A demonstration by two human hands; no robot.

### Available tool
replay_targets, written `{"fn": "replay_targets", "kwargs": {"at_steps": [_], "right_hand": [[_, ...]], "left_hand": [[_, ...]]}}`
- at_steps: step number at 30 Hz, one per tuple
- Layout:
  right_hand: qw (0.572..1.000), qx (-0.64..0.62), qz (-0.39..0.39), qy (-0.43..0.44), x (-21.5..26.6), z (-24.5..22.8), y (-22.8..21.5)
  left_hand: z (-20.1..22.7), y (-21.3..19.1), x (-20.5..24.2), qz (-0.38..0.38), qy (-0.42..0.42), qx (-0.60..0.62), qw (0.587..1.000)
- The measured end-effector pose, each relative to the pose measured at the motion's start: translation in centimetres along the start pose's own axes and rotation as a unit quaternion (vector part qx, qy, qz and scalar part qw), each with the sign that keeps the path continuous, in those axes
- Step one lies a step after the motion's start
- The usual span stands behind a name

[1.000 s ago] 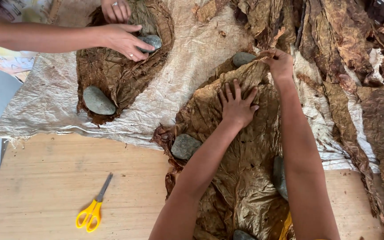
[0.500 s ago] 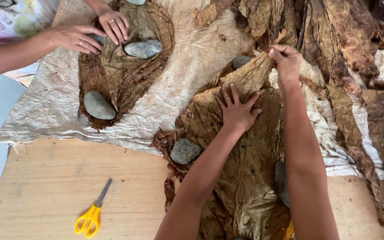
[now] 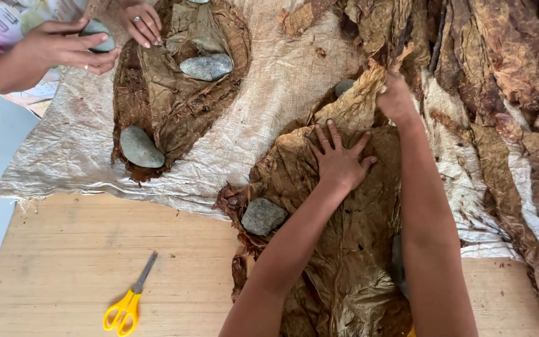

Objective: The person arranges large dried leaves on a wooden table, placing smooth stones on top to hold them flat. They repeatedly lift, smooth, and reposition the leaves, occasionally removing and replacing stones. Another person's hands are visible working on a separate leaf nearby.

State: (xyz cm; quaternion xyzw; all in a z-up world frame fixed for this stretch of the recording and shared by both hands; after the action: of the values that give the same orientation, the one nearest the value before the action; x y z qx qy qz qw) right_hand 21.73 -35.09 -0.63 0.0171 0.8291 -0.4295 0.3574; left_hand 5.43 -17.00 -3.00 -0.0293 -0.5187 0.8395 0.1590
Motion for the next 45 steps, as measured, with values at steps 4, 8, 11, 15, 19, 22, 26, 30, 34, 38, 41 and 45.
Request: {"fn": "replay_targets", "kwargs": {"at_steps": [4, 8, 11, 15, 19, 22, 26, 30, 34, 38, 41, 45], "right_hand": [[0.996, 0.048, -0.050, 0.056, 0.4, 0.4, 1.3], [0.960, 0.154, -0.158, 0.170, 0.4, 0.8, 3.6], [0.940, 0.222, -0.167, 0.200, 0.1, -2.1, 2.5], [0.961, 0.242, -0.033, 0.134, -0.2, -1.4, -1.3], [0.975, 0.076, 0.013, 0.206, 1.3, -6.0, -7.4], [0.956, -0.152, -0.001, 0.251, 2.1, -11.4, -9.8], [0.896, -0.256, -0.125, 0.341, 3.3, -14.7, -7.9], [0.876, -0.294, -0.113, 0.366, 4.2, -11.6, -4.9], [0.869, -0.308, -0.123, 0.368, 4.0, -12.6, -4.7], [0.870, -0.263, -0.211, 0.359, 3.0, -15.6, -4.6], [0.878, -0.183, -0.278, 0.344, 2.8, -16.8, -4.4], [0.894, -0.114, -0.288, 0.324, 3.0, -16.8, -4.6]], "left_hand": [[0.0, -0.3, 0.2, 0.005, -0.002, -0.002, 1.000], [-0.3, 0.3, -0.3, -0.015, 0.010, 0.019, 1.000], [-0.2, 0.2, -0.1, -0.015, 0.017, 0.020, 1.000], [0.0, -0.2, 0.0, -0.024, 0.013, 0.009, 1.000], [0.1, -0.7, 0.3, -0.021, -0.003, 0.001, 1.000], [0.6, -1.4, 0.8, -0.033, 0.006, 0.005, 0.999], [0.6, -1.8, 1.4, -0.022, 0.003, -0.018, 1.000], [0.2, -0.7, 0.4, -0.025, 0.005, -0.023, 0.999], [0.0, 0.1, -0.2, -0.027, 0.006, -0.014, 1.000], [0.1, -0.1, 0.2, -0.010, 0.007, -0.019, 1.000], [-0.3, 1.2, -0.6, 0.004, 0.000, -0.020, 1.000], [-0.3, 1.4, -0.7, 0.010, -0.003, -0.019, 1.000]]}}
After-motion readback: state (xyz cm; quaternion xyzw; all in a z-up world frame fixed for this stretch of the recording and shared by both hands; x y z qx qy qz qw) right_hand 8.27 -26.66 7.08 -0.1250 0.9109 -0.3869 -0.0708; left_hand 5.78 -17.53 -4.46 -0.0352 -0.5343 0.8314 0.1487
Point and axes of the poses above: each hand's wrist, its own x-axis away from the middle knuckle, its own y-axis out of the palm, z = x × y, the point moved 7 cm from there along -x, towards the middle knuckle, and after that the axes turned 3 degrees about x, right-handed, at the moved point
